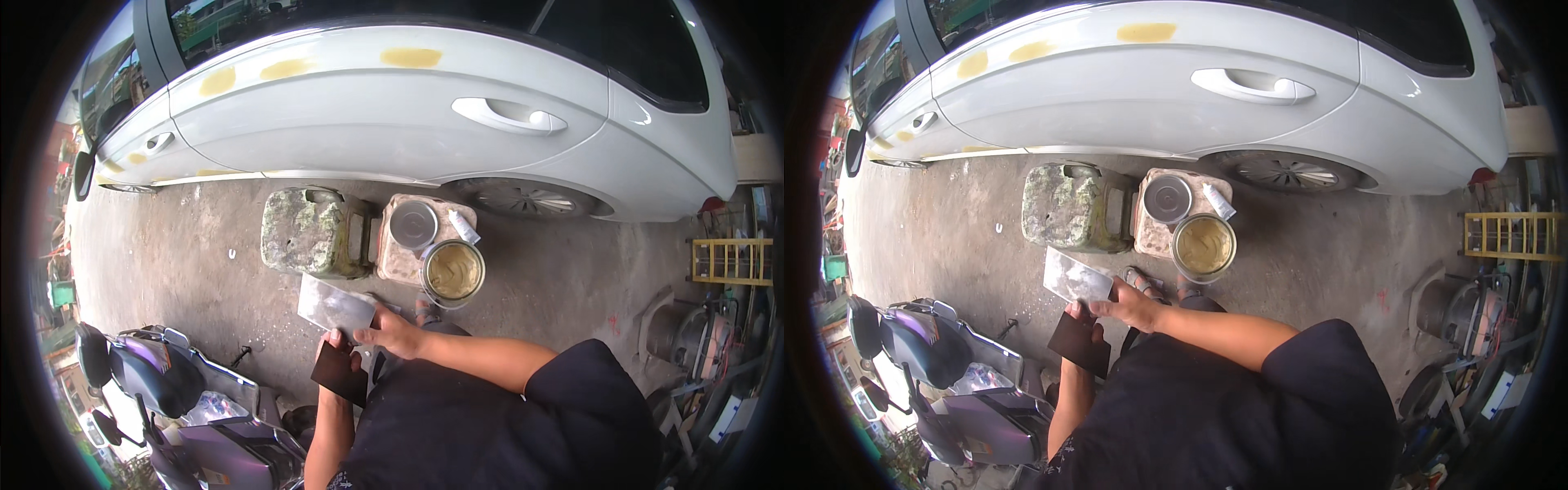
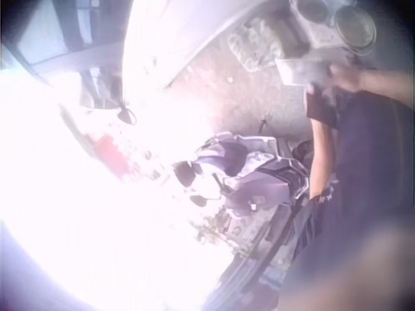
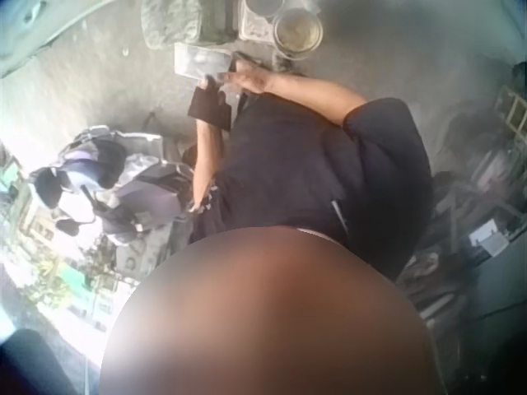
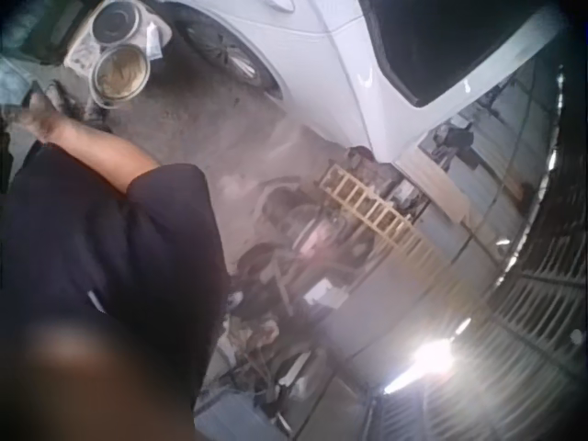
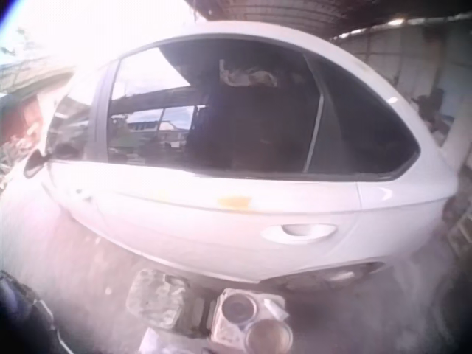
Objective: The person scoops yellow body filler from a can with a putty knife and spreads it onto the car's roof and side panels. The person repeatedly loads the putty knife and smooths the filler over the surface.
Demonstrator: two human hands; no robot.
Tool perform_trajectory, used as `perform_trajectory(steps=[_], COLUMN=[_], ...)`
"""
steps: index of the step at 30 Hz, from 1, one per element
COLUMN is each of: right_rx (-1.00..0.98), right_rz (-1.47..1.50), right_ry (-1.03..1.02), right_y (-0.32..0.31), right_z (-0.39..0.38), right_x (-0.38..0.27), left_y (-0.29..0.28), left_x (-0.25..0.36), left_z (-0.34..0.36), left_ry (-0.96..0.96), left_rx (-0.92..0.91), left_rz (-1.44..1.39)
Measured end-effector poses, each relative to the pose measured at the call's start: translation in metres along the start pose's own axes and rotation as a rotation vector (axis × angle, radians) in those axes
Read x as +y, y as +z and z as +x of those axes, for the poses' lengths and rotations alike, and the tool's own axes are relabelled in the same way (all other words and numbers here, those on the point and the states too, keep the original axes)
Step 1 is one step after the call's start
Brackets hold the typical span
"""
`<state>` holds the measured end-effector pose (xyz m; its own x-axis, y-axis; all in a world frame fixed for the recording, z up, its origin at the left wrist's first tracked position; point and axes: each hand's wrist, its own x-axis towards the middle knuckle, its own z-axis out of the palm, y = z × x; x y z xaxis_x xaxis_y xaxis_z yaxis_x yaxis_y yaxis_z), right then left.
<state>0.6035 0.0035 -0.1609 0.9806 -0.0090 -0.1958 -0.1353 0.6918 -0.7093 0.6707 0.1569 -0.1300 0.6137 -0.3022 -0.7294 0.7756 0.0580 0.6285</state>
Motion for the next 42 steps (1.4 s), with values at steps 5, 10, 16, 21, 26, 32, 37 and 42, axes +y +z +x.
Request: perform_trajectory(steps=[5,10,16,21,26,32,37,42], right_rx=[0.235,0.477,0.632,0.436,0.616,0.684,0.695,0.768], right_rz=[-0.091,-0.229,-1.268,-1.461,-1.430,-1.389,-1.165,-0.332], right_ry=[-0.013,-0.091,0.247,0.324,0.465,0.627,0.736,0.823], right_y=[0.002,-0.055,-0.158,-0.187,-0.199,-0.213,-0.227,-0.229], right_z=[-0.009,-0.054,-0.097,-0.072,-0.039,-0.025,-0.020,-0.016], right_x=[-0.021,-0.059,-0.065,-0.025,0.005,0.028,0.027,0.022], left_y=[0.026,0.009,-0.007,0.013,0.029,0.059,0.064,0.058], left_x=[-0.003,-0.004,-0.022,-0.061,-0.117,-0.158,-0.175,-0.181], left_z=[-0.003,0.002,0.035,0.074,0.112,0.137,0.152,0.161], left_ry=[-0.064,-0.064,-0.153,-0.265,-0.117,-0.164,-0.115,-0.193], left_rx=[-0.014,-0.039,-0.102,-0.245,-0.397,-0.429,-0.358,-0.370], left_rz=[0.162,0.290,0.327,0.616,0.830,0.778,0.887,0.764])
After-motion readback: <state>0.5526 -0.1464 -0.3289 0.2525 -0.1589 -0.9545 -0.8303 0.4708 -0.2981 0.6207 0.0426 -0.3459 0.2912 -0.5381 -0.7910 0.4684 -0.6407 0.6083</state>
